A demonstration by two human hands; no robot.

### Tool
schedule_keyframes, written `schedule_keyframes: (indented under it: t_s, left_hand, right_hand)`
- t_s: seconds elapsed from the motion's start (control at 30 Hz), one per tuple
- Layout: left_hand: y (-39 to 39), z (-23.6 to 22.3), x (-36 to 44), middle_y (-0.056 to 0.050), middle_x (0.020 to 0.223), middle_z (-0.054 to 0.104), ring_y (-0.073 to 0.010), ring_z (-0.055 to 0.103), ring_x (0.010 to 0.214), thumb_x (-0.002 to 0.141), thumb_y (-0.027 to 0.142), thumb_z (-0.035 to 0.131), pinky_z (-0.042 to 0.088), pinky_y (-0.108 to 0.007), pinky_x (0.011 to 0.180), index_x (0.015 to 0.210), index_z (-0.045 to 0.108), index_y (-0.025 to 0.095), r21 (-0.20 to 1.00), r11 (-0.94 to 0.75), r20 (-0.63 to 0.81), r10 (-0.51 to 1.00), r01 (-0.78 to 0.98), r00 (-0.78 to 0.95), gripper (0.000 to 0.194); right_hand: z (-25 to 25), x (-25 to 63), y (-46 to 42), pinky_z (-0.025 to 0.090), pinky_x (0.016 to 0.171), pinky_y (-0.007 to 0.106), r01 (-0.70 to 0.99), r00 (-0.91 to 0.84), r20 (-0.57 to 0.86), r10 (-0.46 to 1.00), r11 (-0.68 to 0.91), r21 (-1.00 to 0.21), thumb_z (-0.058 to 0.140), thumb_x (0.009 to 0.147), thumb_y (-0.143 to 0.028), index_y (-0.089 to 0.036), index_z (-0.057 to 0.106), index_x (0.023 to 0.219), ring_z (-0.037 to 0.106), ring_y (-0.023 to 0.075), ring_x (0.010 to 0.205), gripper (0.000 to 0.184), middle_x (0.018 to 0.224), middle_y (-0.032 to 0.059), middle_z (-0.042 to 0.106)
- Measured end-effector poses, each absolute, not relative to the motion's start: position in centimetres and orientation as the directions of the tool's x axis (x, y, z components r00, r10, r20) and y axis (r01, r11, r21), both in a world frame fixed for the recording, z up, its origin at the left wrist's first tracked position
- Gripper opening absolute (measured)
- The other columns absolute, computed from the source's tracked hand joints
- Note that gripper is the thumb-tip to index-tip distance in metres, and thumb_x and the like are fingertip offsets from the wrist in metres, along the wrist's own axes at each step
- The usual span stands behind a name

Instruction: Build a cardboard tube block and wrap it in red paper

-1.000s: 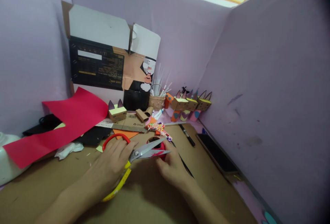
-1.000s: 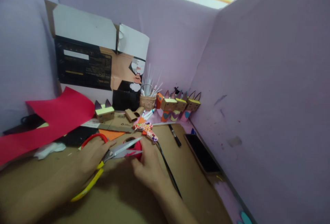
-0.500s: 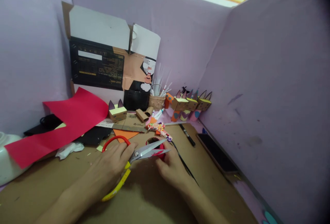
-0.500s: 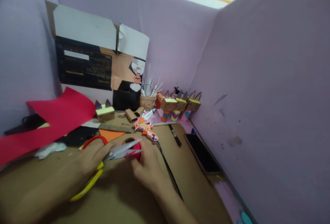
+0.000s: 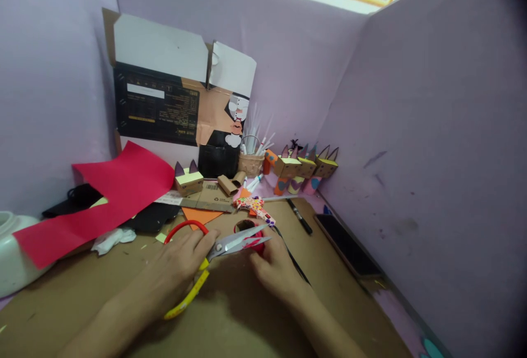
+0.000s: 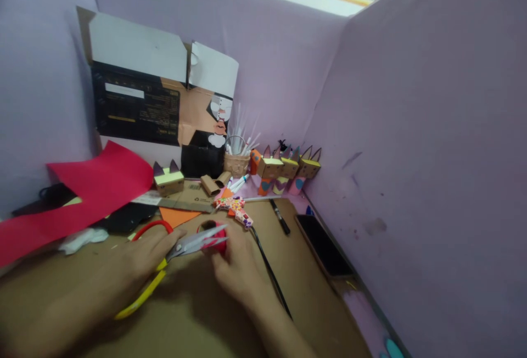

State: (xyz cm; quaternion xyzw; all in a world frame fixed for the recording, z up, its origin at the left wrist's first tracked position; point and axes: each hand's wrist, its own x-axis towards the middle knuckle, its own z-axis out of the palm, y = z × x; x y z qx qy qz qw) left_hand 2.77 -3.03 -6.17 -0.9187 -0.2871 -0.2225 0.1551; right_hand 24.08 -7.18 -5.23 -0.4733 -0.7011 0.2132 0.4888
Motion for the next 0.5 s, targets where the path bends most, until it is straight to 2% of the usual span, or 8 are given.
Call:
schedule_keyframes:
  t_s: [0.2,0.5]
  left_hand:
    - [-2.67,-6.27,2.57,-0.010,0.082,0.057,-0.0229,0.057,0.070,0.079,0.006,0.036,0.047,-0.033,0.058,0.124,0.043,0.008,-0.205,-0.790,0.516,0.414,0.578,0.750,0.046]
    - [-3.08,-5.78,2.36,-0.009,0.087,0.060,-0.0213,0.058,0.074,0.075,0.004,0.036,0.046,-0.029,0.058,0.124,0.041,0.012,-0.107,-0.814,0.508,0.449,0.571,0.735,0.049]
  right_hand:
    - [-5.13,24.18,-7.21,0.044,0.084,0.034,0.488,-0.071,0.488,0.870,0.457,-0.743,0.056,0.076,-0.009,-0.023,0.059,0.105,0.058,0.0209,0.094,0.032,0.101,0.0042,0.066]
    - [-5.26,24.09,-7.19,0.043,0.084,0.034,0.484,-0.042,0.482,0.875,0.440,-0.756,0.055,0.076,-0.010,-0.021,0.057,0.107,0.058,0.0204,0.094,0.032,0.104,0.0050,0.065]
